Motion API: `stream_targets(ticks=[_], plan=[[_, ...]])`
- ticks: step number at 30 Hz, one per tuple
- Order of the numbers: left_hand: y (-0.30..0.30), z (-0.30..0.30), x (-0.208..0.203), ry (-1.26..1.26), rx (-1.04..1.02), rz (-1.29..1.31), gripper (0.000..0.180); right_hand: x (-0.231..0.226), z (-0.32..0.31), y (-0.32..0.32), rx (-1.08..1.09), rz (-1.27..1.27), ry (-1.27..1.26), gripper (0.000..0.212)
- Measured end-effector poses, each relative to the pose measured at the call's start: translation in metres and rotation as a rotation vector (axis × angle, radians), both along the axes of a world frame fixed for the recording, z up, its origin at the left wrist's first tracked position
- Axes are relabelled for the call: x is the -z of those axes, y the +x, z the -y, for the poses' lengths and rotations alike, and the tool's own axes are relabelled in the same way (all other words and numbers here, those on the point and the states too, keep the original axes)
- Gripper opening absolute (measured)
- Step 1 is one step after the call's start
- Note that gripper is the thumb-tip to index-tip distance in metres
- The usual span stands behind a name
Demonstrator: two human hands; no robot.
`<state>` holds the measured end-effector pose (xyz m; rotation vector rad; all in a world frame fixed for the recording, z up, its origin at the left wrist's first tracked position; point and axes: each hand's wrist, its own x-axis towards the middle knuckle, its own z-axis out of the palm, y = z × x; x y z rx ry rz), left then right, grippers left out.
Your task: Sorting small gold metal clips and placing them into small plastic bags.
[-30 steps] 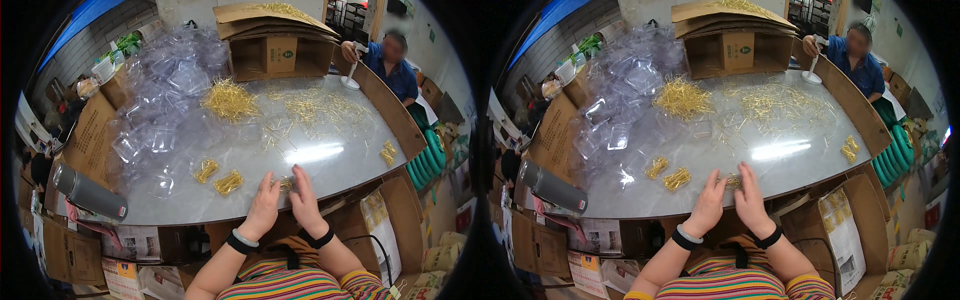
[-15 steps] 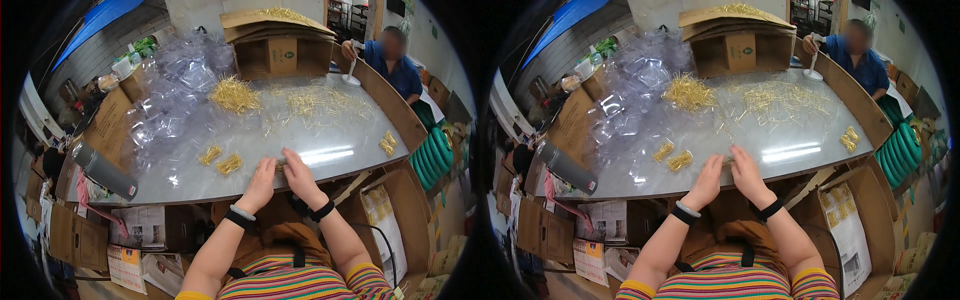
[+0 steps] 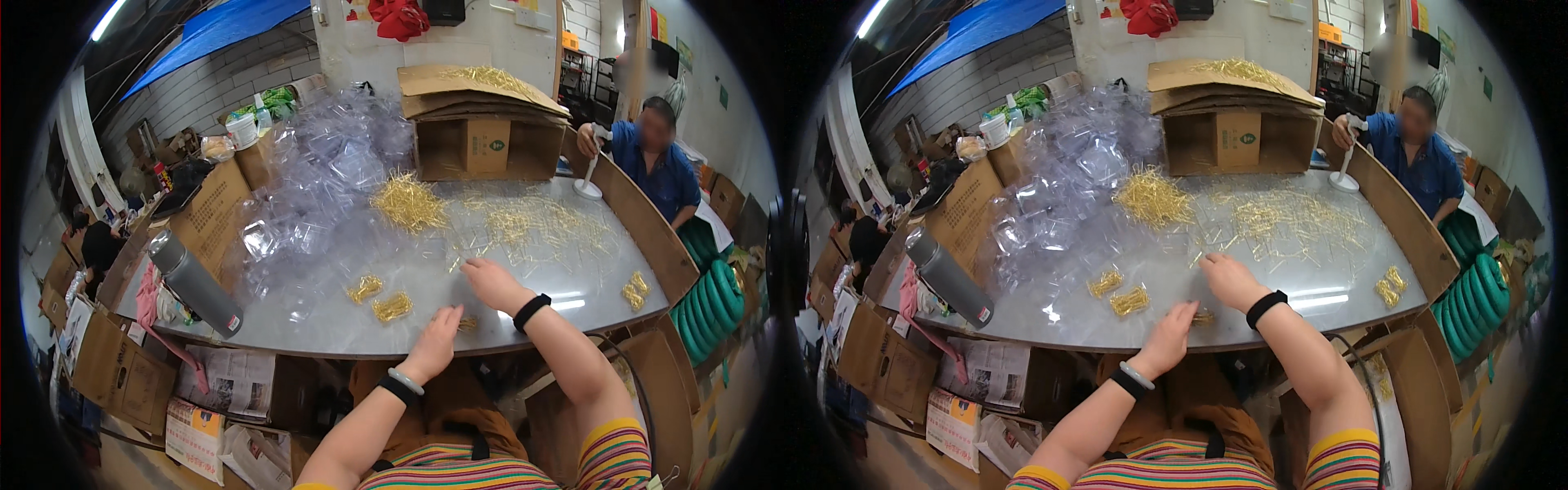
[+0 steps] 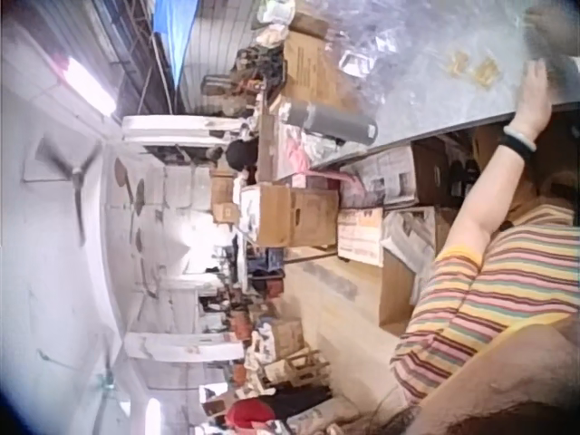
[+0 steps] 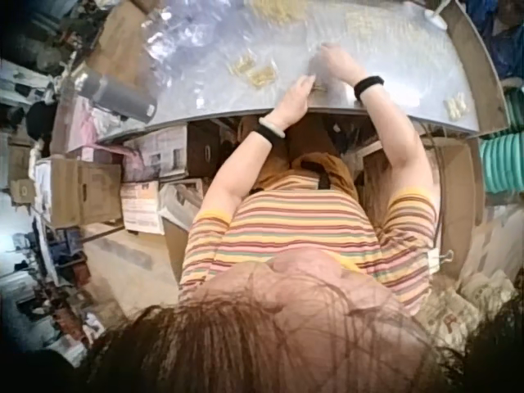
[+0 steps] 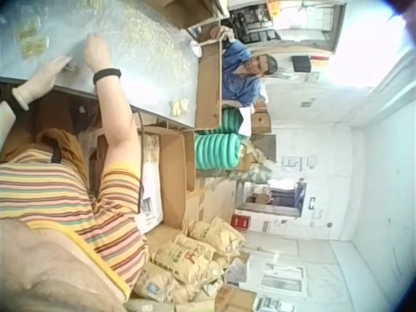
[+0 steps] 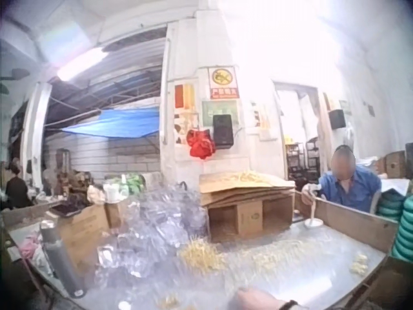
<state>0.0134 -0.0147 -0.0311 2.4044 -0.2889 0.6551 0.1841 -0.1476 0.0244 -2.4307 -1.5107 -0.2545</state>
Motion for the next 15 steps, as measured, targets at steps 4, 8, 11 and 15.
stream_targets(ticks=[4,8,11,15], plan=[[0.002,0.006,0.002,-0.005,0.029,0.074,0.047,0.024,0.008,0.030,-0.048,0.213,-0.065,0.028],[-0.002,0.003,-0.001,-0.019,0.026,0.063,0.042,0.020,0.020,0.003,-0.095,0.156,-0.146,0.031],[-0.004,0.004,-0.004,-0.035,0.051,0.043,0.040,0.002,0.028,-0.018,-0.128,0.003,-0.068,0.035],[-0.003,0.004,-0.004,-0.053,0.095,0.019,0.040,-0.003,0.037,-0.021,-0.077,-0.071,-0.057,0.031]])
